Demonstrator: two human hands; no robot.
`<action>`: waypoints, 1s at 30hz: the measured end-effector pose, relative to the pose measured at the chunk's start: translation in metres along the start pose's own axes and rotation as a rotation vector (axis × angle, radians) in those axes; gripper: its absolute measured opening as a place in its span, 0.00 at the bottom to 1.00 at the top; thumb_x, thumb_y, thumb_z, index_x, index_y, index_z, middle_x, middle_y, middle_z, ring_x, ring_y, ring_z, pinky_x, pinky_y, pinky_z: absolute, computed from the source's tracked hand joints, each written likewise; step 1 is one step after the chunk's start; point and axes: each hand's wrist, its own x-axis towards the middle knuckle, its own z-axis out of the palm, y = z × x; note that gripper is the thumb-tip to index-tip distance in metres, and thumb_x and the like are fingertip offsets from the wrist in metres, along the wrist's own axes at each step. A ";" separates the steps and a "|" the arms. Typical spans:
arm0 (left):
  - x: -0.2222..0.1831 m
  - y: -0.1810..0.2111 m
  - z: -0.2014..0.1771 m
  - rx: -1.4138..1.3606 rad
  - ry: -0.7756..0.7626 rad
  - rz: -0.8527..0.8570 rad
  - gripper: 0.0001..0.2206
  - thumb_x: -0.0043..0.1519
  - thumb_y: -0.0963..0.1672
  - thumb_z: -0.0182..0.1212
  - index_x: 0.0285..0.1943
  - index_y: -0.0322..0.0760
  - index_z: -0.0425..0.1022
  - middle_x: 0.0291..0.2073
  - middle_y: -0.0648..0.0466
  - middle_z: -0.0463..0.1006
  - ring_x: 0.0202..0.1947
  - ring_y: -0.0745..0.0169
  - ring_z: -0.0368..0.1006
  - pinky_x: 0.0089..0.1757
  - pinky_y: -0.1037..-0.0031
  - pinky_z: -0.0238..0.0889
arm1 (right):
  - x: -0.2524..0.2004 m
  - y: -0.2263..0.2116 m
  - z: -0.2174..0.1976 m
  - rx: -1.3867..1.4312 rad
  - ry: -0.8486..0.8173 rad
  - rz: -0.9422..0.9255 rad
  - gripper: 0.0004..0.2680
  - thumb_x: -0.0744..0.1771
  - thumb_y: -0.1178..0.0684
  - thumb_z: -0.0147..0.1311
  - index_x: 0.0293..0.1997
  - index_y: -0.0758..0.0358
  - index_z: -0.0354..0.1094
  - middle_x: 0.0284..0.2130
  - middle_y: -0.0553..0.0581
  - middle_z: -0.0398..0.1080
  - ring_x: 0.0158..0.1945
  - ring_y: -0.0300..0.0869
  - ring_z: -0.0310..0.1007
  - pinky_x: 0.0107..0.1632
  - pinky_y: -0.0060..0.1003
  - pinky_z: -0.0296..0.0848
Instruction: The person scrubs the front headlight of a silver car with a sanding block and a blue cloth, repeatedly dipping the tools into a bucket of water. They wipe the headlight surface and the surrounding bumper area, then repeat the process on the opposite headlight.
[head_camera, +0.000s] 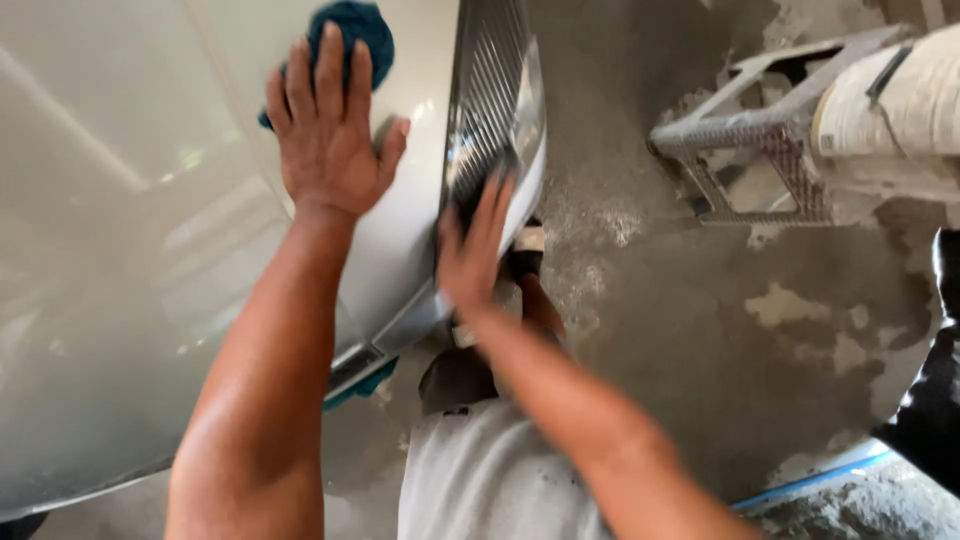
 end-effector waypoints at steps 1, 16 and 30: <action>0.001 -0.001 0.000 0.000 0.002 -0.003 0.33 0.74 0.56 0.53 0.81 0.33 0.57 0.81 0.42 0.50 0.77 0.31 0.43 0.68 0.40 0.33 | -0.024 -0.003 0.000 0.015 -0.088 0.031 0.27 0.73 0.47 0.46 0.79 0.67 0.36 0.78 0.74 0.32 0.81 0.64 0.33 0.78 0.52 0.41; 0.005 -0.002 -0.003 0.009 -0.007 -0.033 0.33 0.74 0.58 0.51 0.82 0.35 0.59 0.80 0.43 0.51 0.77 0.34 0.44 0.69 0.41 0.33 | 0.092 0.004 -0.011 -0.077 -0.190 -0.119 0.34 0.72 0.32 0.44 0.81 0.63 0.30 0.79 0.72 0.28 0.82 0.65 0.30 0.80 0.61 0.40; 0.001 -0.001 0.000 0.006 -0.012 -0.048 0.33 0.73 0.58 0.52 0.82 0.37 0.59 0.80 0.44 0.50 0.77 0.35 0.44 0.69 0.42 0.34 | 0.156 -0.025 -0.003 -0.425 -0.159 -0.274 0.29 0.75 0.37 0.51 0.84 0.51 0.36 0.82 0.60 0.32 0.85 0.60 0.30 0.80 0.67 0.32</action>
